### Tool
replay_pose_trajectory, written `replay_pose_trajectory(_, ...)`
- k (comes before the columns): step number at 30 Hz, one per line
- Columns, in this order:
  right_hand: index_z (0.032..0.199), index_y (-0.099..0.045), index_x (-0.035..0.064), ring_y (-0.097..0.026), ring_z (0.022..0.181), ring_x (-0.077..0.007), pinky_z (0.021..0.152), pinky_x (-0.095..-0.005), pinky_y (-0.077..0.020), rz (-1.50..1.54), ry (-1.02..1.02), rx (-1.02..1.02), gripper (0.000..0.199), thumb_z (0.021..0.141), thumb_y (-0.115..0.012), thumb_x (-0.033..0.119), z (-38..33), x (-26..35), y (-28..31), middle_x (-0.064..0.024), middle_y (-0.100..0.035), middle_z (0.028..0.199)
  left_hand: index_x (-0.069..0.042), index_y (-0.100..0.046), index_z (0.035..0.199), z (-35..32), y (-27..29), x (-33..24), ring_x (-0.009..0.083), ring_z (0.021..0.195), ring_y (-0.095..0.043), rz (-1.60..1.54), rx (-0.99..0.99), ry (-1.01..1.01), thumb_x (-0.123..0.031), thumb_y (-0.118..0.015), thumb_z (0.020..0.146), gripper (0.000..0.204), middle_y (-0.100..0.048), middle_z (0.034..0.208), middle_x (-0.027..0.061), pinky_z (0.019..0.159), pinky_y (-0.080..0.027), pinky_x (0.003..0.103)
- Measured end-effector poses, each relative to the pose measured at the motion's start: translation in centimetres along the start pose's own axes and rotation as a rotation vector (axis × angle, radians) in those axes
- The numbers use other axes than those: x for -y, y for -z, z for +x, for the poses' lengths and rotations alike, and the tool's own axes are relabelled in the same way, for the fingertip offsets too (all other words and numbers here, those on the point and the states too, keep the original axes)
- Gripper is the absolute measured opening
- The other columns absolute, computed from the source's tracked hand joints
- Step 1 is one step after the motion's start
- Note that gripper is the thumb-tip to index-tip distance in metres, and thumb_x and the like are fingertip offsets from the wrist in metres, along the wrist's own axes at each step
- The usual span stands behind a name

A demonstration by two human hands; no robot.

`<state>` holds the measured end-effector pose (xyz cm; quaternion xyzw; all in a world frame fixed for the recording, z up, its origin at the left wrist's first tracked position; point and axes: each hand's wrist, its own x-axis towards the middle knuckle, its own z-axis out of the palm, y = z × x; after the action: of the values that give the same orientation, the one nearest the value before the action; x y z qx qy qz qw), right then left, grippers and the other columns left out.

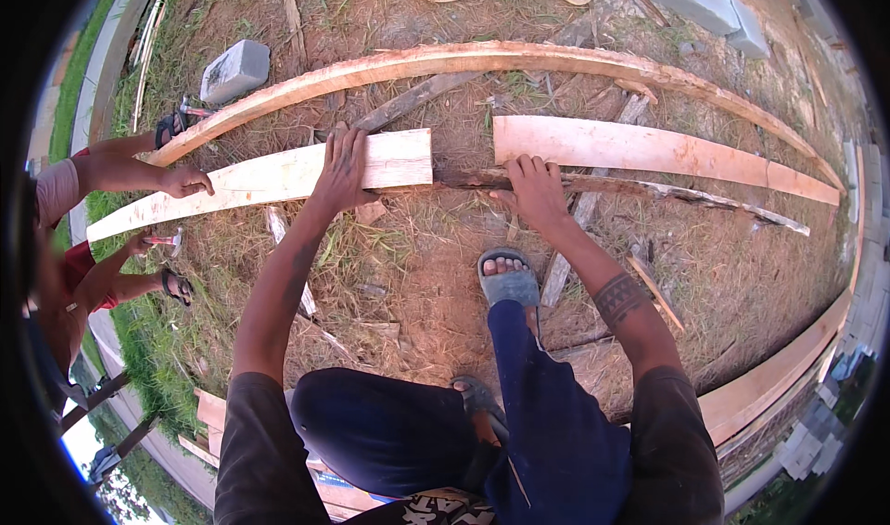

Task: The person aligns long wooden planks on the ground and uses a hammer to drive nails into them, joining the pieces together. Another person assists by holding planks and hammering additional nails. The work continues with repeated alignment and nailing of multiple planks.

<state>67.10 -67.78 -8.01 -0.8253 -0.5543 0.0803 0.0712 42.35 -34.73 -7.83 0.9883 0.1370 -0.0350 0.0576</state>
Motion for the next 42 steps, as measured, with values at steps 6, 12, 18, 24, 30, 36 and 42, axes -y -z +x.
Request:
replay_pose_trajectory(6,0.143,-0.052,0.0048,-0.053,0.126,-0.0348,0.105,-0.0492,-0.0389,0.078,-0.132,0.231,0.082,0.084,-0.083,0.053,0.9,2.0,2.6,-0.0166,-0.057,0.131,0.004,-0.026,0.164,0.6,-0.1,-3.7,0.0418,0.152,-0.034,0.011,-0.066,0.053,-0.062,-0.092,0.057,0.142,-0.037,0.162,0.0246,0.13,-0.017,0.062)
replay_pose_trajectory(12,0.161,-0.031,0.0059,-0.033,0.151,-0.0441,0.124,-0.0583,-0.0304,0.229,0.261,-0.097,0.122,0.069,-0.094,0.053,6.2,8.7,1.0,-0.0213,-0.031,0.163,0.009,-0.039,0.152,0.7,-1.3,-3.5,0.0426,0.147,-0.041,-0.049,-0.259,-0.005,-0.062,-0.093,0.054,0.133,-0.046,0.152,0.0255,0.13,-0.023,0.056)
replay_pose_trajectory(18,0.165,-0.023,0.0035,-0.026,0.154,-0.0475,0.127,-0.0569,-0.0301,0.156,0.252,-0.032,0.129,0.069,-0.093,0.054,10.0,11.1,-1.5,-0.0245,-0.025,0.167,0.01,-0.037,0.156,0.5,-0.9,-3.6,0.0425,0.142,-0.044,0.02,-0.219,-0.03,-0.076,-0.086,0.056,0.141,-0.049,0.15,0.0256,0.126,-0.027,0.058)
replay_pose_trajectory(24,0.162,-0.024,-0.0045,-0.033,0.148,-0.0495,0.123,-0.0555,-0.0345,0.252,0.212,0.01,0.123,0.072,-0.094,0.045,10.1,10.9,-1.4,-0.0286,-0.034,0.157,0.006,-0.044,0.153,0.4,-1.8,-3.5,0.0408,0.14,-0.047,0.014,-0.253,-0.026,-0.08,-0.079,0.063,0.13,-0.051,0.148,0.024,0.123,-0.031,0.058)
replay_pose_trajectory(30,0.161,-0.026,-0.0069,-0.037,0.144,-0.049,0.118,-0.0549,-0.0379,0.216,0.283,-0.048,0.12,0.077,-0.091,0.049,9.9,10.6,-2.1,-0.0297,-0.035,0.155,0.005,-0.048,0.151,0.1,-1.6,-3.7,0.0394,0.139,-0.048,0.015,-0.269,-0.025,-0.076,-0.082,0.064,0.124,-0.053,0.145,0.0224,0.122,-0.032,0.056)
replay_pose_trajectory(36,0.167,-0.03,0.0114,-0.04,0.144,-0.05,0.113,-0.0559,-0.0435,0.192,0.215,0.001,0.111,0.084,-0.08,0.064,10.1,11.0,-1.7,-0.0291,-0.034,0.157,0.004,-0.048,0.151,0.8,-1.1,-3.2,0.0388,0.139,-0.048,0.055,-0.223,-0.024,-0.077,-0.082,0.062,0.125,-0.053,0.145,0.0214,0.121,-0.033,0.057)
replay_pose_trajectory(42,0.168,-0.032,0.03,-0.043,0.143,-0.0479,0.111,-0.0556,-0.0476,0.165,0.201,0.066,0.109,0.077,-0.09,0.049,10.1,11.1,-1.1,-0.0248,-0.029,0.161,0.005,-0.046,0.152,0.6,-1.1,-3.4,0.0377,0.139,-0.048,0.046,-0.241,-0.023,-0.079,-0.079,0.063,0.126,-0.053,0.145,0.0207,0.121,-0.033,0.056)
